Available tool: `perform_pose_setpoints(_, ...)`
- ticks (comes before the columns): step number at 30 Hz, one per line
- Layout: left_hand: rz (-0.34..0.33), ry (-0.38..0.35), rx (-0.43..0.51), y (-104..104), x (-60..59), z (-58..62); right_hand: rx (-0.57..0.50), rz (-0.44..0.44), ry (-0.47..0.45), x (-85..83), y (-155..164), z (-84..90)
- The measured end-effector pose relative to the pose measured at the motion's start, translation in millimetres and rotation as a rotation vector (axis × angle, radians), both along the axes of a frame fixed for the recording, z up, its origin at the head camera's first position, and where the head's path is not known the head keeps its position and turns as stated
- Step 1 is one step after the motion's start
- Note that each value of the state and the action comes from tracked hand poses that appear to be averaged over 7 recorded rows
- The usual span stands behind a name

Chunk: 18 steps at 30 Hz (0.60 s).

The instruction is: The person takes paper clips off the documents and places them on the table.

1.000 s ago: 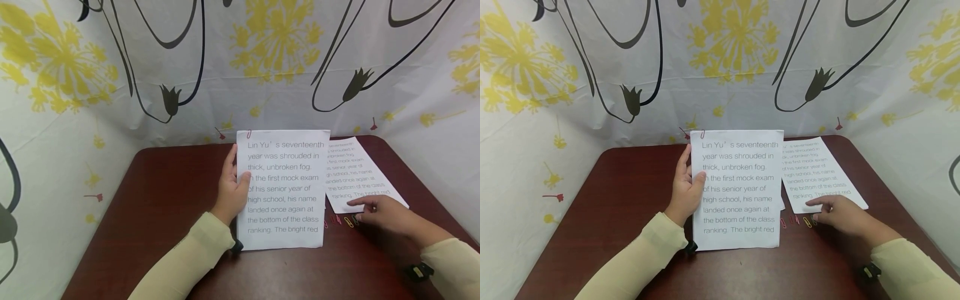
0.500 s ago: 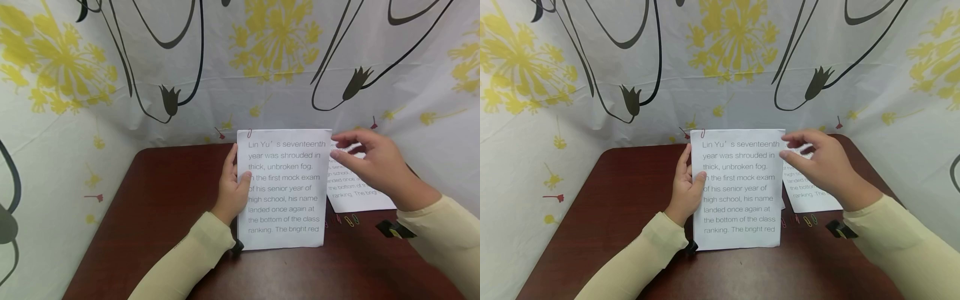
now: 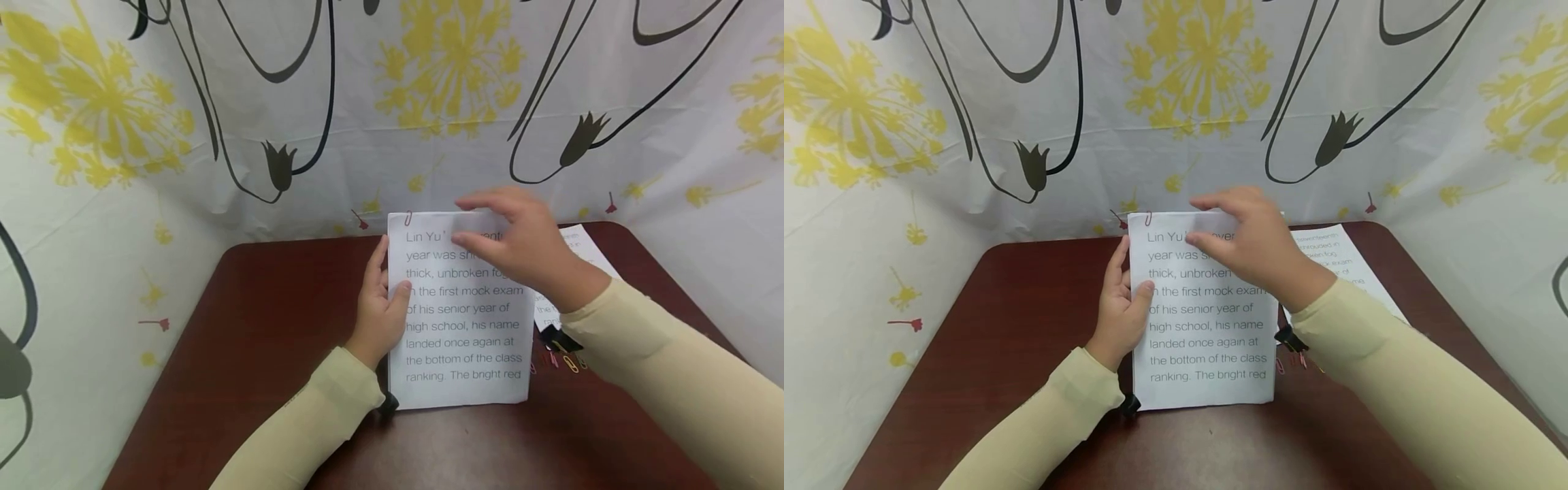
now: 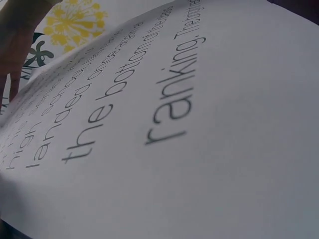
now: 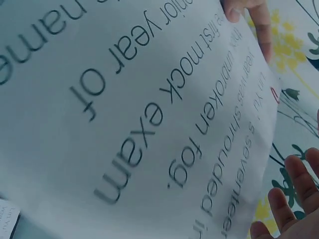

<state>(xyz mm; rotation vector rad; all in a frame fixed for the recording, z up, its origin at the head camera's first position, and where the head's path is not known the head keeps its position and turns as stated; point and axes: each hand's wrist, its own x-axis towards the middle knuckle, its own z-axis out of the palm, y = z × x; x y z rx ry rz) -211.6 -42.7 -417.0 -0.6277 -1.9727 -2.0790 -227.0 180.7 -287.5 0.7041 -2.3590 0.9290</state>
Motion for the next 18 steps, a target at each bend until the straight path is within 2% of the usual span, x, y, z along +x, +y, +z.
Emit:
perform_pose_setpoints(7,-0.019,-0.003,0.001,1,0.9,1.1,0.123,0.044,0.103,-16.8,-24,0.4)
perform_pose_setpoints(10,-0.022,-0.006,0.0,1,1.0,0.7,0.156,0.047,0.084,-19.5,-34,1.8)
perform_pose_setpoints(18,-0.03,0.0,0.01,2,1.3,0.2,0.108,0.046,0.001,-21.5,-50,0.7)
